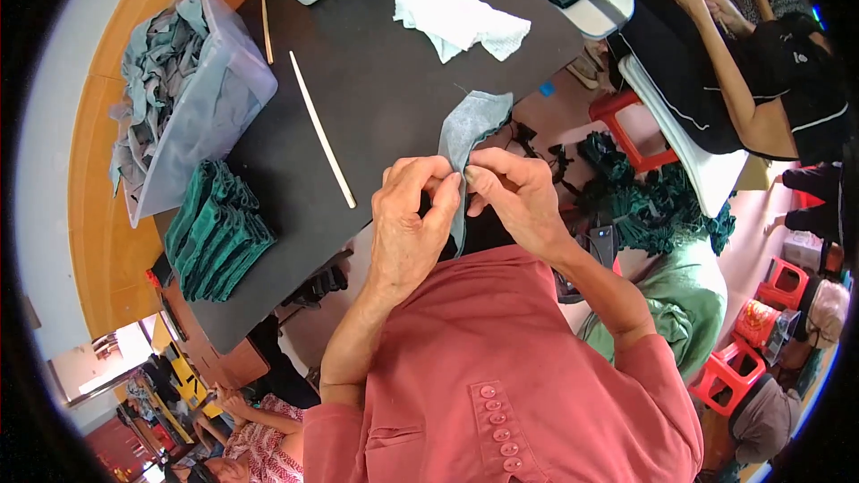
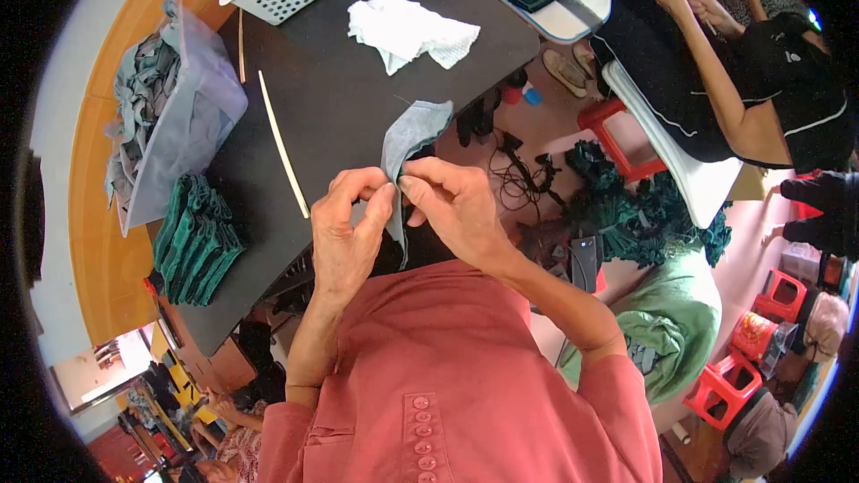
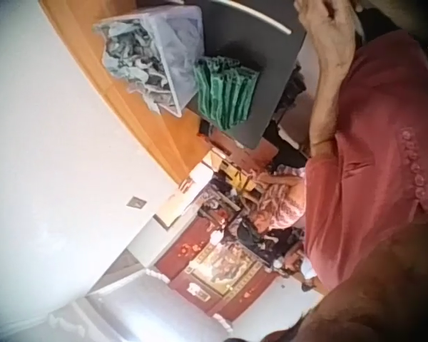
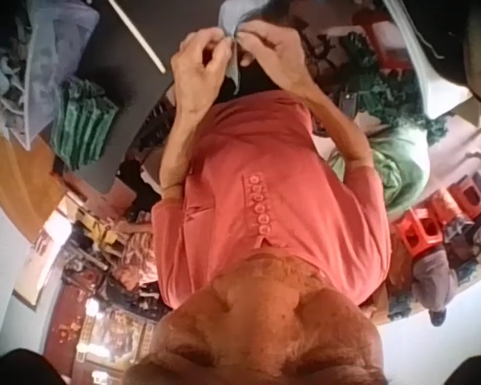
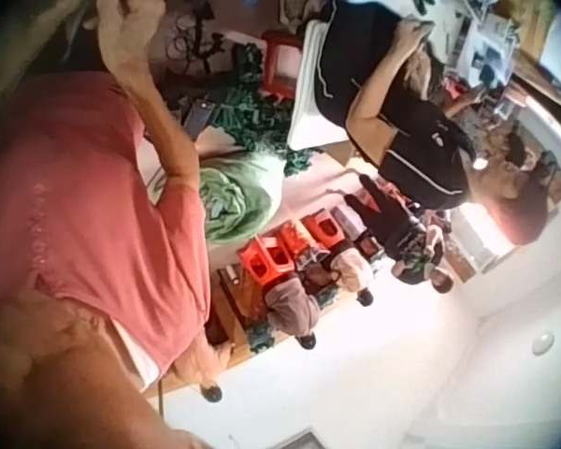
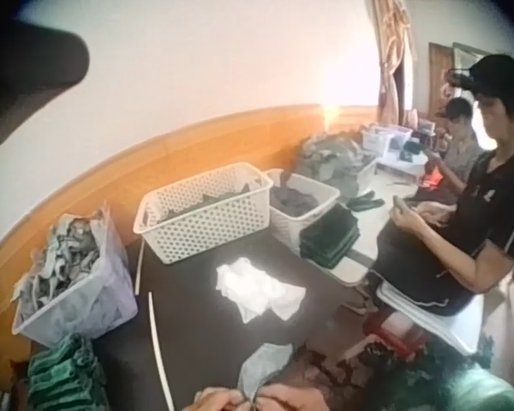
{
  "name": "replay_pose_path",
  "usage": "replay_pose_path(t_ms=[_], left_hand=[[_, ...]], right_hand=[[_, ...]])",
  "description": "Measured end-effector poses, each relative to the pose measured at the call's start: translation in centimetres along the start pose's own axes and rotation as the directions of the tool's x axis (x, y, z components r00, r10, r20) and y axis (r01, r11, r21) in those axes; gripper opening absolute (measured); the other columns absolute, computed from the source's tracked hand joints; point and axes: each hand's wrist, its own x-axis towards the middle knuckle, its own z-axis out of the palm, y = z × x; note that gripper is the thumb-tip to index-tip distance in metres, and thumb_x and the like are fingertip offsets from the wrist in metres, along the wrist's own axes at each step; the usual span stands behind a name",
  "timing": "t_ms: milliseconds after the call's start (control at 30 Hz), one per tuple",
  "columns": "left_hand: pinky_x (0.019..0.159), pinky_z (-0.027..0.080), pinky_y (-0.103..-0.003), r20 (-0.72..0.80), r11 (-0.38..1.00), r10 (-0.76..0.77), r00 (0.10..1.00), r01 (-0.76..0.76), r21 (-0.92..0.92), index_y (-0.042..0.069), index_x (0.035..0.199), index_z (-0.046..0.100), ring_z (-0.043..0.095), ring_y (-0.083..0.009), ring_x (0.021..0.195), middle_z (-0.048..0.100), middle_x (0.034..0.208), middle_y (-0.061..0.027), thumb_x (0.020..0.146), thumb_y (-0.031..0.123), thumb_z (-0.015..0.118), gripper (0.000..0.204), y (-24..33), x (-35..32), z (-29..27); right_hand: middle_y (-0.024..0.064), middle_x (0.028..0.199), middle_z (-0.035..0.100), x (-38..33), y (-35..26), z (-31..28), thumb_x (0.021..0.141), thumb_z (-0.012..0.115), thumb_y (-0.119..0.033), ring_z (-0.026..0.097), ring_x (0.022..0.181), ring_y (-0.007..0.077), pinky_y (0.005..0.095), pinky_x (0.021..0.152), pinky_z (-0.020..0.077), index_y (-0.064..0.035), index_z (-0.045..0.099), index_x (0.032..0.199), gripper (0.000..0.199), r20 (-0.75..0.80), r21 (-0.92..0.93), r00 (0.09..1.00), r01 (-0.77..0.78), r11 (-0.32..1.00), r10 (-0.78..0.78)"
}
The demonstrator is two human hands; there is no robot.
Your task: Turning small green fabric pieces inside out using a wooden stick in a textile workshop.
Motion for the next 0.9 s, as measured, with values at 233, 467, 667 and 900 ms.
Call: replay_pose_path(t_ms=[233,467,667,900], left_hand=[[0.063,0.044,-0.025,0.040,0.998,0.019,0.999,-0.021,0.059,-0.002,0.089,0.059,0.053,-0.0108,0.068,0.056,0.075,-0.0042,0.081,0.003,0.062,0.010,0.5,-0.1,0.2],[0.052,0.037,-0.023,0.054,0.929,-0.154,0.987,0.163,-0.332,0.001,0.085,0.057,0.043,-0.0060,0.056,0.051,0.061,0.0003,0.087,0.009,0.058,0.008,0.4,0.0,0.0],[0.050,0.035,-0.022,0.142,0.866,-0.200,0.969,0.243,-0.437,0.002,0.085,0.056,0.041,-0.0042,0.057,0.049,0.062,0.0029,0.089,0.008,0.055,0.007,-0.5,0.2,-0.3],[0.051,0.037,-0.023,0.088,0.943,-0.080,0.993,0.104,-0.317,0.001,0.082,0.052,0.042,-0.0061,0.056,0.048,0.061,-0.0003,0.085,0.003,0.053,0.004,0.1,0.8,-0.5]], right_hand=[[0.0014,0.069,0.061,-0.2,-0.3,0.0,0.083,0.060,-0.003,0.055,0.055,0.0050,0.0185,0.049,0.0444,0.0020,0.063,0.087,0.007,-0.074,-0.031,0.997,0.012,0.999,-0.014],[-0.0006,0.070,0.060,-0.3,-2.2,0.4,0.082,0.059,0.001,0.056,0.059,0.0051,0.0184,0.052,0.0437,0.0006,0.063,0.084,0.004,-0.054,-0.312,0.970,0.208,0.927,-0.236],[0.0016,0.071,0.061,1.0,-1.3,-0.3,0.083,0.061,-0.005,0.056,0.063,0.0049,0.0196,0.058,0.0456,0.0033,0.062,0.089,0.010,0.019,0.195,0.983,-0.183,0.963,0.183],[-0.0031,0.074,0.056,1.2,-1.1,0.5,0.084,0.066,-0.010,0.046,0.063,0.0019,0.0163,0.055,0.0367,-0.0031,0.058,0.085,0.011,0.004,0.248,1.000,0.013,0.969,-0.014]])
